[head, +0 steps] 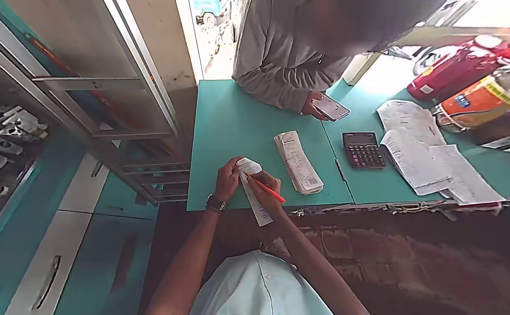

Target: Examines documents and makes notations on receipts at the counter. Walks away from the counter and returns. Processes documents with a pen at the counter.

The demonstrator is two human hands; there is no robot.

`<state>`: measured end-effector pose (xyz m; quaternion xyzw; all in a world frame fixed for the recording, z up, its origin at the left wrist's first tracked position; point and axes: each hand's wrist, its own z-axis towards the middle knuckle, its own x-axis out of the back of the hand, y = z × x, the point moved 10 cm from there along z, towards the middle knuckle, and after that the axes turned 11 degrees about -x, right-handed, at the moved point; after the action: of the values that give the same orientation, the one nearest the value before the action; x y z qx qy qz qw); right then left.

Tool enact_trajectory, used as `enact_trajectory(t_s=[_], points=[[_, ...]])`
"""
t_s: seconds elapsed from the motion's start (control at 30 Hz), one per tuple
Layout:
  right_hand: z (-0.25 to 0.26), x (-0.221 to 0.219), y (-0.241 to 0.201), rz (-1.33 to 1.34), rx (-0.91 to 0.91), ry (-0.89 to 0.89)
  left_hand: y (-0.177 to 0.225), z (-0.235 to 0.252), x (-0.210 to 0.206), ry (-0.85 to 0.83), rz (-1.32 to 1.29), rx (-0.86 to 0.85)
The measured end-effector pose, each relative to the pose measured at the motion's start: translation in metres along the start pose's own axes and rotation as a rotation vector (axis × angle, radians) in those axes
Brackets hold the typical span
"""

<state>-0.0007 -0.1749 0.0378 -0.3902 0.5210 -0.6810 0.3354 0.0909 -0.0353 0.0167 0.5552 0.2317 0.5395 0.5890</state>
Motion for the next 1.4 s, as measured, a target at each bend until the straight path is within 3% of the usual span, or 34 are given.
enact_trajectory(t_s=[0.1, 0.23, 0.33, 0.47, 0.57, 0.7, 0.83, 0.93, 1.03, 1.3, 1.4], points=[[-0.001, 0.015, 0.001, -0.108, -0.061, 0.178, 0.001, 0.001, 0.000, -0.008, 0.033, -0.010], [-0.002, 0.002, -0.001, -0.063, 0.015, 0.028, 0.001, 0.001, 0.000, -0.003, 0.020, -0.015], [-0.002, 0.012, -0.001, -0.150, -0.038, 0.146, 0.000, 0.001, -0.001, -0.009, 0.019, -0.012], [-0.003, 0.005, -0.002, -0.134, -0.005, 0.082, 0.000, 0.001, 0.000, -0.015, 0.031, 0.003], [-0.002, 0.015, -0.002, -0.222, -0.063, 0.195, -0.001, 0.001, -0.001, -0.016, 0.007, 0.007], [-0.003, 0.007, -0.005, -0.163, 0.013, 0.103, -0.002, 0.001, 0.000, -0.006, 0.014, 0.001], [0.000, 0.014, -0.001, -0.227, -0.056, 0.193, -0.001, 0.001, 0.000, -0.009, 0.022, 0.005], [-0.001, 0.003, -0.002, -0.147, -0.003, 0.061, -0.001, 0.001, 0.000, -0.008, 0.017, 0.000], [0.000, 0.015, 0.001, -0.186, -0.083, 0.193, -0.001, 0.002, -0.001, -0.010, 0.034, -0.009], [0.001, 0.028, 0.018, 0.271, -0.165, 0.211, 0.002, 0.002, -0.001, -0.001, -0.046, -0.015], [0.001, 0.028, 0.020, 0.322, -0.170, 0.198, 0.003, 0.002, -0.001, 0.000, -0.053, -0.025]])
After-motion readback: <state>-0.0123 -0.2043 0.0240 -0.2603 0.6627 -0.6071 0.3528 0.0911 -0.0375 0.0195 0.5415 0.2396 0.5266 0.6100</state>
